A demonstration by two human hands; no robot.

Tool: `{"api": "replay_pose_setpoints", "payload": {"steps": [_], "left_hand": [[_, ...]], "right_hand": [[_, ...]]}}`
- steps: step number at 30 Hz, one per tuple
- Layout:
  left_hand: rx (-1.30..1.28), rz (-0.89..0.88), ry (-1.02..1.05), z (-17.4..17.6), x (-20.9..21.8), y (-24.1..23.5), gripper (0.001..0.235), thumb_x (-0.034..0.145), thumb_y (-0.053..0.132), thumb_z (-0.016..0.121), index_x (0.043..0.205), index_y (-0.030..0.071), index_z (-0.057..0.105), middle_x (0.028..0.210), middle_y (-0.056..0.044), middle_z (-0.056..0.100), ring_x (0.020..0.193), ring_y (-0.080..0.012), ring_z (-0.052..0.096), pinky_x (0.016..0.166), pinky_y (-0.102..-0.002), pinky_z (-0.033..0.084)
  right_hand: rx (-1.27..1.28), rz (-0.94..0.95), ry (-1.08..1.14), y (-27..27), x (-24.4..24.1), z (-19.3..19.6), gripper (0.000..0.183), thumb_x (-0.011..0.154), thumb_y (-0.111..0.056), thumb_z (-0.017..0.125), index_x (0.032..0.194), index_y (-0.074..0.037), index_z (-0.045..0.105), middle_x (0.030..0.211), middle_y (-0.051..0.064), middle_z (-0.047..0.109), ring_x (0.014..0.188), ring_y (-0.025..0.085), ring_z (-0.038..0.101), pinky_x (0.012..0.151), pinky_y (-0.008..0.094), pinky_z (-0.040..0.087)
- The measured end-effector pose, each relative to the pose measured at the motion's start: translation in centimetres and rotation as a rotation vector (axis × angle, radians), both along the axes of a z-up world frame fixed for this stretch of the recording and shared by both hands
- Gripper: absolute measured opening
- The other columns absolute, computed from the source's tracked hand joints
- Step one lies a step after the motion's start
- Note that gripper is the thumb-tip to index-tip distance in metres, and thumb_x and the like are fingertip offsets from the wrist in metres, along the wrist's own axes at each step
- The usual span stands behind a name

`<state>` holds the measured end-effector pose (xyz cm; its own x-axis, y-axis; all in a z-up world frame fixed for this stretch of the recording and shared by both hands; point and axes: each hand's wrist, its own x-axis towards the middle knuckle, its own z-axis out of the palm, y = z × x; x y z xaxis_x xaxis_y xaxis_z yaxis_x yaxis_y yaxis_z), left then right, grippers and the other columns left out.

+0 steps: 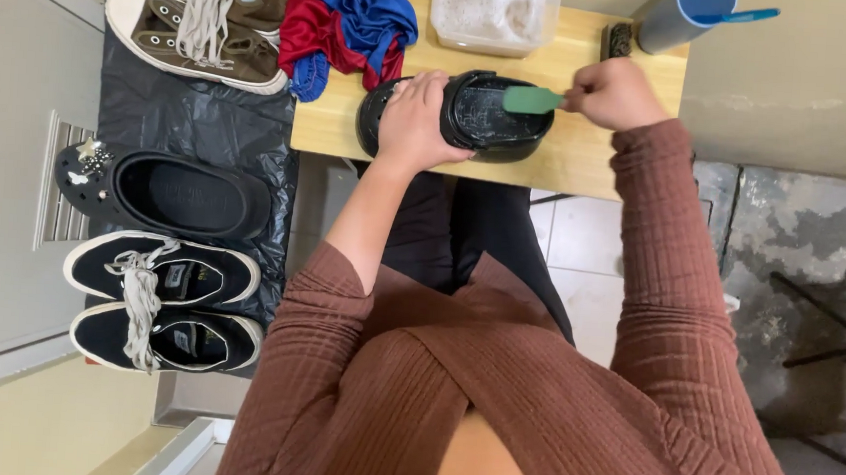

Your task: The person scrubs the sole and upper of a black clog-style shoe using a green brush. They repeatedly dip the brush into a container of soapy water to clean the shoe thoroughly.

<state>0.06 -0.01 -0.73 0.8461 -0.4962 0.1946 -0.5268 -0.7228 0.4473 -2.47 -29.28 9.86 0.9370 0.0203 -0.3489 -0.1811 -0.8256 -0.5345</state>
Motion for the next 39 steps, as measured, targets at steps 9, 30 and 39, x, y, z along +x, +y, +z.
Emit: {"api": "replay_pose_setpoints", "payload": {"steps": [9,30,39], "left_hand": [[-0.026,-0.014,-0.004,0.2,0.0,0.0,0.108,0.059,0.063,0.097,0.136,0.004,0.050,0.138,-0.012,0.059,0.134,-0.0307,0.052,0.115,-0.044,0.036],[0.025,-0.001,0.049,-1.0,0.3,-0.1,0.115,0.060,0.067,0.094,0.144,0.005,0.045,0.146,-0.010,0.054,0.141,-0.0280,0.045,0.119,-0.044,0.031],[0.000,0.001,0.038,-1.0,0.4,-0.1,0.114,0.060,0.065,0.097,0.143,0.005,0.046,0.144,-0.010,0.055,0.140,-0.0289,0.047,0.121,-0.044,0.030]], "right_hand": [[0.051,-0.077,0.030,-0.4,-0.1,0.0,0.031,0.098,-0.012,0.074,0.070,-0.004,0.063,0.077,0.008,0.065,0.082,0.021,0.060,0.082,0.041,0.051],[-0.023,0.011,0.316,4.5,2.3,3.3,0.034,0.097,-0.012,0.060,0.064,-0.008,0.056,0.070,0.005,0.055,0.075,0.021,0.055,0.090,0.044,0.054],[-0.051,0.039,0.345,1.1,2.5,3.0,0.038,0.087,-0.008,0.071,0.057,-0.001,0.048,0.062,0.008,0.039,0.069,0.024,0.039,0.073,0.043,0.039]]}}
